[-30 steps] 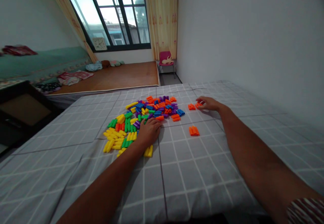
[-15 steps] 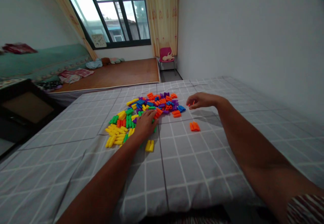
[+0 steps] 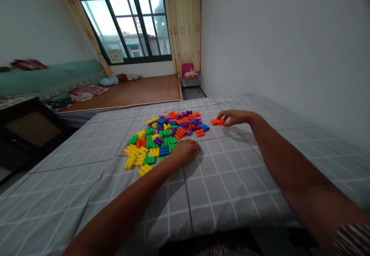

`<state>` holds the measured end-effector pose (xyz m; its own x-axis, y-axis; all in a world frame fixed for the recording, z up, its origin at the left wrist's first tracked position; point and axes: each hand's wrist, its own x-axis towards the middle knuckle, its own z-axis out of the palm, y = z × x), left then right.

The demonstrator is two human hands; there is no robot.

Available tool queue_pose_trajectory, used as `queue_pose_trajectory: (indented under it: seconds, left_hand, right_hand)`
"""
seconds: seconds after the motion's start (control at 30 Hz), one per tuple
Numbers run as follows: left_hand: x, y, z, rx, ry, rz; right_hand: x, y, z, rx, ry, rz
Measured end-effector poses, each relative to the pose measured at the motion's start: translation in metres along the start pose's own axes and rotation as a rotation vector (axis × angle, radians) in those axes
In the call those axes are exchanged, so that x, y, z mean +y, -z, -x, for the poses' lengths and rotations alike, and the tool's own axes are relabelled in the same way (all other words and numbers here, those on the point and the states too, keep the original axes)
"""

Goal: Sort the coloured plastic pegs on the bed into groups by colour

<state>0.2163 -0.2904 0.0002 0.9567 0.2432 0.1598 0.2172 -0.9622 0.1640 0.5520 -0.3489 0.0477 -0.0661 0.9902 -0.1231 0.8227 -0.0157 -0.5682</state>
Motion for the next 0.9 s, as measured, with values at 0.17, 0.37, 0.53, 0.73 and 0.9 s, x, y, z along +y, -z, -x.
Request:
queue_pose_trajectory:
  seconds: [0.17,0.37,0.53,0.73,0.9]
  left_hand:
    - [0.01,-0.01,0.006,0.053,0.038,-0.023]
    - [0.008,-0.01,0.009,0.024,0.034,-0.024]
    - [0.003,-0.011,0.008,0.04,0.034,0.004]
    - [-0.02,-0.009,0.01,0.054,0.068,-0.011]
    - [-0.049,-0.004,0.012,0.071,0.192,-0.042]
  right_hand:
    - [0.065,0.004,-0.006,0.428,-0.227,0.021]
    - [0.075,-0.02,-0.004,0.319,-0.178,-0.155]
    - [0.076,-0.019,0.002,0.251,-0.128,-0.273]
    - [0.077,-0.017,-0.009,0.333,-0.106,-0.059]
    - [0.03,-0.03,-0.029,0.417,0.011,0.04]
